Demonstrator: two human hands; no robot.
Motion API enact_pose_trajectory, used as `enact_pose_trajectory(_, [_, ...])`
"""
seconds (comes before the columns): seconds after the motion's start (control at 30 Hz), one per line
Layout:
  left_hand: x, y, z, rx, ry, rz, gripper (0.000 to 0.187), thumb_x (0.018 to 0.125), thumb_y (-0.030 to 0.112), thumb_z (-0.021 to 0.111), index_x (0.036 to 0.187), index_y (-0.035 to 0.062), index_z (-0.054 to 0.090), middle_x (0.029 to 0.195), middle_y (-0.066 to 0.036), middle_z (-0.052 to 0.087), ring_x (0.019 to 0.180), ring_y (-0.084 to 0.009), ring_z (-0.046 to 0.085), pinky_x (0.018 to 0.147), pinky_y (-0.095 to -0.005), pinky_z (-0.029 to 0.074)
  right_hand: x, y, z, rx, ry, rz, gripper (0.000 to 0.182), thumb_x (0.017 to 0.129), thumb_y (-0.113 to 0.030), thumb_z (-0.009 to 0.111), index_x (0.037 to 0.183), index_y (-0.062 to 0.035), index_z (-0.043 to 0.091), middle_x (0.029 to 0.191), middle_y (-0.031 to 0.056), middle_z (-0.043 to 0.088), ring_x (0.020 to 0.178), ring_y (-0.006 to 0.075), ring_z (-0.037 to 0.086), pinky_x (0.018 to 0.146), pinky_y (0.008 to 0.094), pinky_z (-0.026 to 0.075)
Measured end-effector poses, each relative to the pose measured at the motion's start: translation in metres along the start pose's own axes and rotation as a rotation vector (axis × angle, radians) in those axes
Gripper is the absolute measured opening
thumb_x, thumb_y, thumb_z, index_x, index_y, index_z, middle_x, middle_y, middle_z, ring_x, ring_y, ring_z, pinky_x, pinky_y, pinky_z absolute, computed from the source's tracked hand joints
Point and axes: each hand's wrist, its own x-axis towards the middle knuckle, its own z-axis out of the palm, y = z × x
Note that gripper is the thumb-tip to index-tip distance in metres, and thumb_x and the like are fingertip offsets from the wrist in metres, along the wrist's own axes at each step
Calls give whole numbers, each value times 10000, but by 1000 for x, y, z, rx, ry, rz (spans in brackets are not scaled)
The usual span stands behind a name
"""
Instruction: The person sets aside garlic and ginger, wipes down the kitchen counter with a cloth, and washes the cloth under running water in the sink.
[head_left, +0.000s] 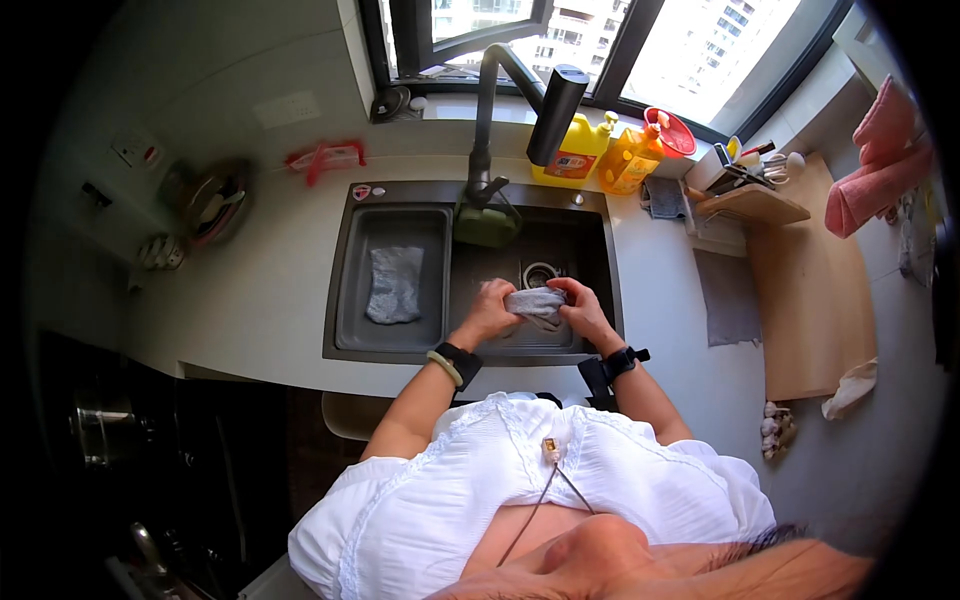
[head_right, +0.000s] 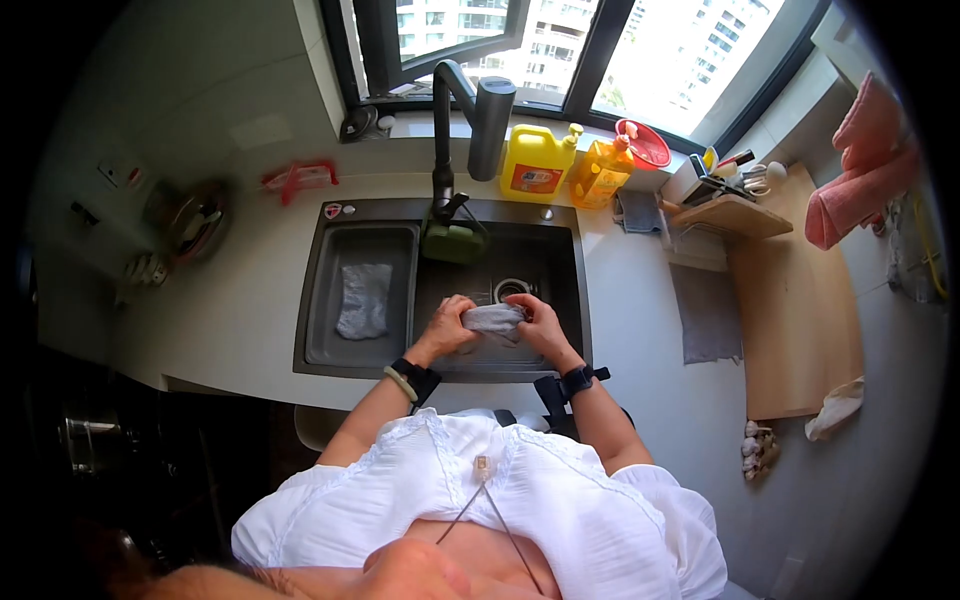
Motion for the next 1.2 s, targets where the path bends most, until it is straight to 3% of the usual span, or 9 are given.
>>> enact_pose_trajectory(0.1, [7,21,-13,-214,-214,-250,454,614,265,867,936,35,644,936,-155,665,875,-324,642,765,-382,512,1,5,-4,-283,58,-177,585,704,148,497,1255,-32,581,1093,99,630,1050,175,612,944,283,481])
enact_pose_trajectory(0.2, [9,31,-15,-218,-129,-246,425,643,235,862,950,34,647,920,-161,665,846,-323,653,740,-384,519,7,17,-9,-398,108,-277,529,781,127,484,1273,-47,573,999,75,647,987,146,618,886,265,491])
enact_pose_trajectory(0.3, [12,20,-12,-126,58,-142,376,668,192,850,947,27,659,868,-159,675,813,-319,660,738,-389,520,6,12,-20,-200,50,87,405,878,57,496,1254,-54,598,892,43,647,855,112,600,801,250,485])
enact_pose_trajectory(0.4, [18,7,-18,-80,-29,-245,344,681,173,843,945,25,680,881,-146,687,805,-278,666,741,-360,520,15,20,-26,-184,82,-13,294,937,-66,560,1222,-46,628,801,12,605,745,89,536,709,256,459])
enact_pose_trajectory(0.6, [20,-30,-14,-383,-31,-414,294,728,95,800,993,21,695,975,-100,714,852,-147,658,759,-297,520,19,5,-40,-242,-83,40,441,823,-256,773,1178,-22,655,778,4,584,742,107,528,671,267,455])
enact_pose_trajectory(0.8, [21,-24,-20,-794,12,-423,337,760,-6,744,1089,-3,672,976,-40,705,898,-136,647,841,-264,513,22,23,-51,-503,-284,163,369,752,-112,793,1092,-5,694,938,34,678,855,124,611,781,271,496])
enact_pose_trajectory(1.03, [8,-37,-18,-551,-503,-443,522,746,102,795,1221,-1,607,1152,-127,663,1067,-190,624,932,-316,489,30,5,-34,-19,-339,125,393,740,61,641,1127,4,677,980,60,690,901,129,624,840,290,492])
enact_pose_trajectory(1.13, [6,-20,-4,-318,-126,-277,594,731,88,782,1282,17,571,1224,-149,638,1150,-253,603,977,-329,467,29,-13,-16,-69,-394,-7,412,704,105,616,1108,40,669,985,46,668,895,151,619,841,283,490])
enact_pose_trajectory(1.2, [11,-7,3,-461,-196,-198,626,715,76,758,1307,45,558,1265,-149,623,1209,-279,574,1014,-346,443,29,-5,-5,-301,-409,-192,448,681,119,583,1114,41,667,970,66,650,901,186,626,840,287,490])
